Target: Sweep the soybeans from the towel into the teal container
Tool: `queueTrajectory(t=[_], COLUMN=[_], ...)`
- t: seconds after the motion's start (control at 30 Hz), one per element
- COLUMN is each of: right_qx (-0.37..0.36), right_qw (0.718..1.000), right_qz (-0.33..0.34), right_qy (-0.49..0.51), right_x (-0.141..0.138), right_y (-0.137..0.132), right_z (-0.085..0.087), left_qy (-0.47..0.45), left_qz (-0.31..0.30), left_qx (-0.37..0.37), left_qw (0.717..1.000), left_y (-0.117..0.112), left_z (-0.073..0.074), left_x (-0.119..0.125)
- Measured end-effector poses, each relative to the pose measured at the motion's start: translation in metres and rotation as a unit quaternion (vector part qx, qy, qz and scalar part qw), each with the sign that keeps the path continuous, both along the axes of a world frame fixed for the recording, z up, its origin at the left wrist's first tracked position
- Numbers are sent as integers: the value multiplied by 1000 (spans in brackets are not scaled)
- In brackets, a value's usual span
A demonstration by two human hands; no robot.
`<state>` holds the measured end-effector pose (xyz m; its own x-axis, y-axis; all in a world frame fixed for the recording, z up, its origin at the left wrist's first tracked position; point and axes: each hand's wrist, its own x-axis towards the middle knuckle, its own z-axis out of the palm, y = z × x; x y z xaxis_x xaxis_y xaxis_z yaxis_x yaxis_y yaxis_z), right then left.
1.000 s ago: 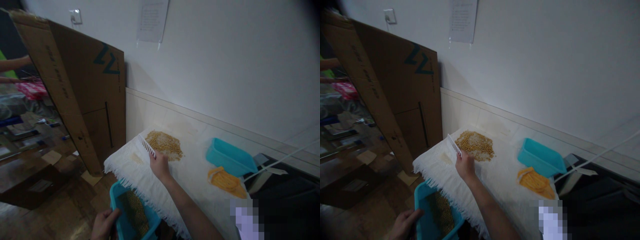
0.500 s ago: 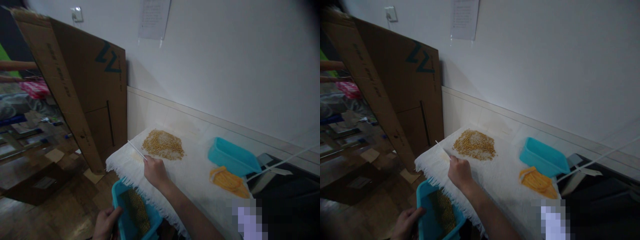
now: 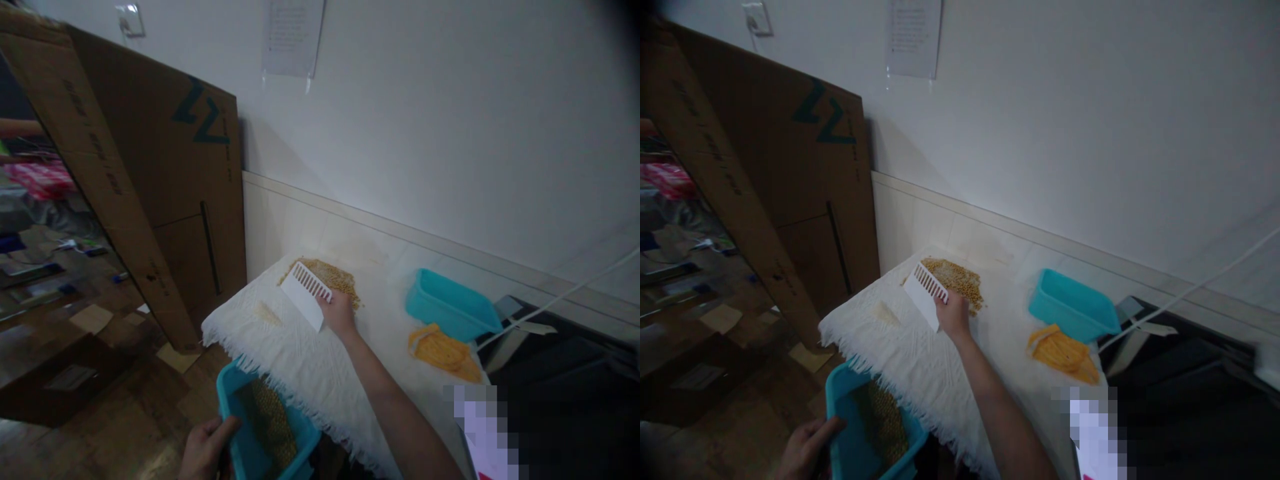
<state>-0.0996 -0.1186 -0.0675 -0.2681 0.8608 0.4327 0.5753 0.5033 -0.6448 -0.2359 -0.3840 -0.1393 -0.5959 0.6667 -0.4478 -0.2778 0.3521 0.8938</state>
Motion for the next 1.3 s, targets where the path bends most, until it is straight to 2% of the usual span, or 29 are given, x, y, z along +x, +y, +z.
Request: queueTrajectory(t=[0.23,0.57,0.77,0.93,1.0,1.07,1.2,1.3], right_qx=[-38,-91,-113,-134,-137,-132,-108,-90], right_qw=[999,992,987,981,980,979,981,985], right_qz=[-8,-11,13,18,26,40,66,61], right_qy=[32,82,109,139,145,148,150,136], right_x=[43,89,113,134,130,113,49,-4], right_y=[29,52,61,53,45,34,11,-5], right_z=[-1,0,14,29,32,32,23,12], left_qy=[2,16,5,14,22,19,17,22], left_qz=[-9,-17,-23,-25,-27,-29,-22,-11], left_qx=[0,-5,-6,-9,-16,-19,-22,-12], left_qw=[1000,1000,1000,1000,999,999,999,1000], left_y=[0,0,1,0,0,0,2,2], left_z=[-11,-6,-7,-10,-10,-10,-9,-12], left_x=[-2,4,6,4,4,5,8,9])
